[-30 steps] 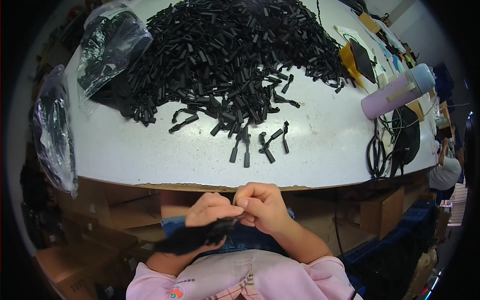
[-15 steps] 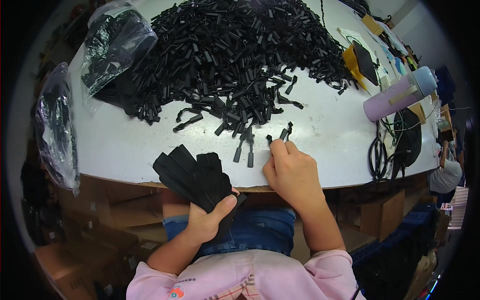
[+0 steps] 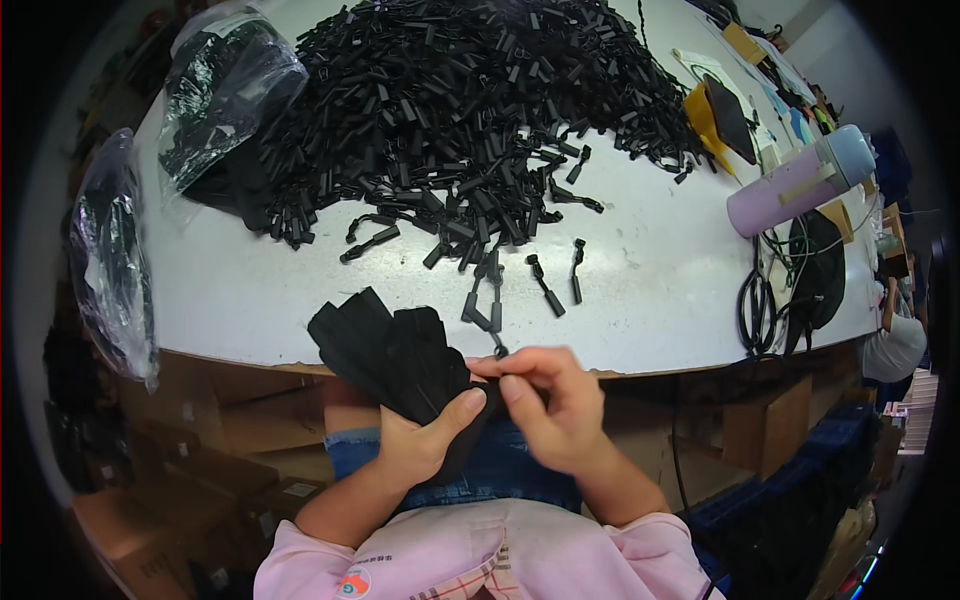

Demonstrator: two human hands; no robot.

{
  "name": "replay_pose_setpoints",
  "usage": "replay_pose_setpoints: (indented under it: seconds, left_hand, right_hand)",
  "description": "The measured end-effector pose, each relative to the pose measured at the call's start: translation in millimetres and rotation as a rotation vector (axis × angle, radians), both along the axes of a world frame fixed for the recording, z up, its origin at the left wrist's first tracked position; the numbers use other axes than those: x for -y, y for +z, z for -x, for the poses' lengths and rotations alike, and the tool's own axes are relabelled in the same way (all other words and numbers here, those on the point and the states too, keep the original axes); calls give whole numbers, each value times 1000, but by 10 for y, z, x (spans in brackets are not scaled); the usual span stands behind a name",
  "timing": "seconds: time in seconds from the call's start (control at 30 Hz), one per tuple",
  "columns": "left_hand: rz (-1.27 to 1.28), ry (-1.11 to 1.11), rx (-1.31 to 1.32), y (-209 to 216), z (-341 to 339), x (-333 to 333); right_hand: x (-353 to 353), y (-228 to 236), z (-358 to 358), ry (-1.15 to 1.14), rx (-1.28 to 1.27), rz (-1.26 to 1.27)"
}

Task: The person is manually assembling small black plastic components onto a fabric strap at a workstation.

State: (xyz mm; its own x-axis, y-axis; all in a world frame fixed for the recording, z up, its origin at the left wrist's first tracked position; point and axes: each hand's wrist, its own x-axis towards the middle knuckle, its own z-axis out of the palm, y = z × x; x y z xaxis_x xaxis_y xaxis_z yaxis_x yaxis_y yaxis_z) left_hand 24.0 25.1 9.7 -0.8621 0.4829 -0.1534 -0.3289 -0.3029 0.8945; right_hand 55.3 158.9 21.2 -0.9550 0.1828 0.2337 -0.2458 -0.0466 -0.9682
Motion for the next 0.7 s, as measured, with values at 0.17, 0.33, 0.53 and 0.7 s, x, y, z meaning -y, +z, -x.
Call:
replay_pose_setpoints:
  seconds: [0.17,0.33,0.53,0.7]
  left_hand:
    - [0,98,-180,-10,-25,-29]
    - [28,128,-185,-39,-44,-10]
    - [4,142,-179,-62,-25,27]
    - [1,206,-61,13,-35,5]
  right_hand:
    - [-17,-51,25,-71,-212,-477]
    - [-39,-52,35,-13,-196,-488]
    - [-6,-15,6,2,-122,-453]
    - [112,-89,-79,-137,28,-142]
